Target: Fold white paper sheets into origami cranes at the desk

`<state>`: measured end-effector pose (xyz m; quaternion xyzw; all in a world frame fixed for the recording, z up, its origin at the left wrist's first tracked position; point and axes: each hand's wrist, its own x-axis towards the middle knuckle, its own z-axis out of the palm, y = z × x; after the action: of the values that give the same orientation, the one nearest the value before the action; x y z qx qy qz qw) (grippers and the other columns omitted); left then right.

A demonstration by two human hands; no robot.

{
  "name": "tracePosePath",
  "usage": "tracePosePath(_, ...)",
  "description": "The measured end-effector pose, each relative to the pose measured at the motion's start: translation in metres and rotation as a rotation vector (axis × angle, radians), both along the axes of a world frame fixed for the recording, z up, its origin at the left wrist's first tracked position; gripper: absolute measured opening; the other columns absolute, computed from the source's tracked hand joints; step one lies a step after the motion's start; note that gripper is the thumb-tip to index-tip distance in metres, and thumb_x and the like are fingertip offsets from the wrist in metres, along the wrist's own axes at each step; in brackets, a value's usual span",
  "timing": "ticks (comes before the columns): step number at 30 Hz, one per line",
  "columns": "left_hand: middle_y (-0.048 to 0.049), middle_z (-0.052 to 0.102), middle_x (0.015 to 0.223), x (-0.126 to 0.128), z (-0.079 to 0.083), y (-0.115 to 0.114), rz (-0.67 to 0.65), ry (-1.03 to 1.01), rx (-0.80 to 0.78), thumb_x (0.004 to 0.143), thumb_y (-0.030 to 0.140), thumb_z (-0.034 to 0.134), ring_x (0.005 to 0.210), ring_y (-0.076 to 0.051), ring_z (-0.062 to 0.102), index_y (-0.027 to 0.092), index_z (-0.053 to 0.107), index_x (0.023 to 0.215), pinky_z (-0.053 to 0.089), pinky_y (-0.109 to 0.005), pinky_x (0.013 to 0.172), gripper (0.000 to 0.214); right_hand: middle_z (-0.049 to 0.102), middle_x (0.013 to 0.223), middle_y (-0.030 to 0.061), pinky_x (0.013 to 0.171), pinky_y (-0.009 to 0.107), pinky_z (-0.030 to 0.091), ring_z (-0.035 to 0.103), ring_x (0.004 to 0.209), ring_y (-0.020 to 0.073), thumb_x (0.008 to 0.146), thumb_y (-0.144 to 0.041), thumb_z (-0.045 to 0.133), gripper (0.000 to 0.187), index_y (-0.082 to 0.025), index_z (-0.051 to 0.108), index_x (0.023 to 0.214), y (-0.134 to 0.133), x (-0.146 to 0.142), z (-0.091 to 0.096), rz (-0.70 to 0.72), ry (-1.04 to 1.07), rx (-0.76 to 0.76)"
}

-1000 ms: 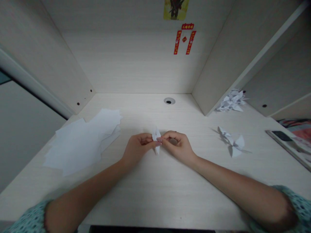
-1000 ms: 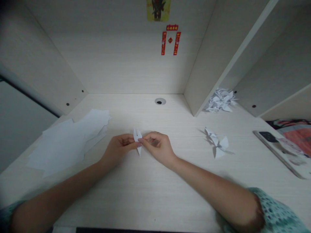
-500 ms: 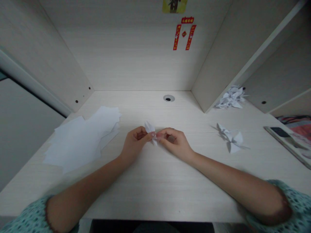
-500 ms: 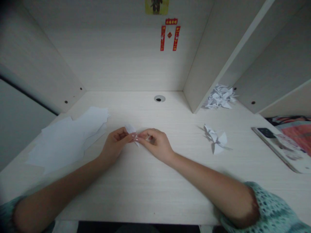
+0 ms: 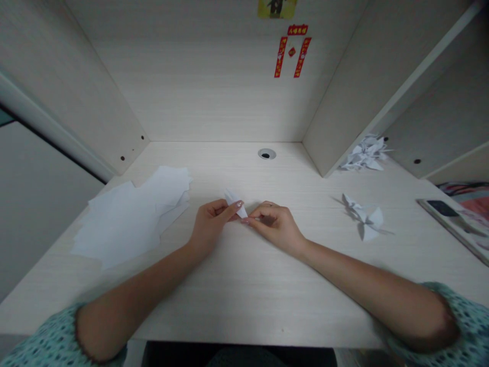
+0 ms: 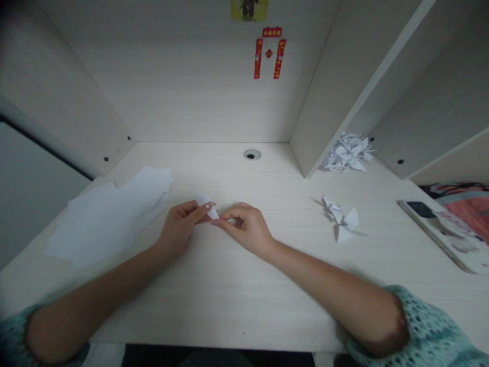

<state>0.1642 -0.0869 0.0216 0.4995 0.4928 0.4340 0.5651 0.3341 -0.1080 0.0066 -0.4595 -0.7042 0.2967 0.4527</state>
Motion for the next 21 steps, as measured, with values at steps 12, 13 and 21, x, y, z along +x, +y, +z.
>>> tracePosePath(12, 0.0014, 0.06, 0.058, 0.0005, -0.0003, 0.0, -0.051, 0.034, 0.021, 0.067, 0.044, 0.071, 0.054, -0.01, 0.052, 0.014, 0.063, 0.061, 0.038, -0.021, 0.055, 0.032, 0.062, 0.067, 0.0029, 0.052, 0.025, 0.039, 0.053, 0.059, 0.0119, 0.078, -0.038, 0.065, 0.021, -0.019, 0.07, 0.071, -0.0025, 0.0, 0.001, 0.014, -0.048, -0.056)
tracePosePath(13, 0.0016, 0.06, 0.058, 0.0003, -0.0005, 0.0001, -0.055, 0.048, 0.037, 0.068, 0.044, 0.07, 0.054, -0.01, 0.051, 0.014, 0.063, 0.062, 0.037, -0.021, 0.054, 0.031, 0.062, 0.067, 0.0029, 0.052, 0.025, 0.039, 0.052, 0.059, 0.0119, 0.078, -0.039, 0.065, 0.022, -0.019, 0.069, 0.071, -0.0027, -0.0001, 0.0015, 0.017, -0.05, -0.059)
tracePosePath(21, 0.0011, 0.059, 0.056, 0.004, 0.0056, -0.0075, -0.32, 0.143, 0.06, 0.071, 0.041, 0.067, 0.052, -0.01, 0.05, 0.016, 0.063, 0.057, 0.036, -0.021, 0.052, 0.029, 0.062, 0.075, 0.0013, 0.062, 0.026, 0.044, 0.056, 0.068, 0.0133, 0.08, -0.037, 0.063, 0.019, -0.019, 0.061, 0.085, 0.0003, 0.0004, 0.005, -0.022, 0.176, -0.099)
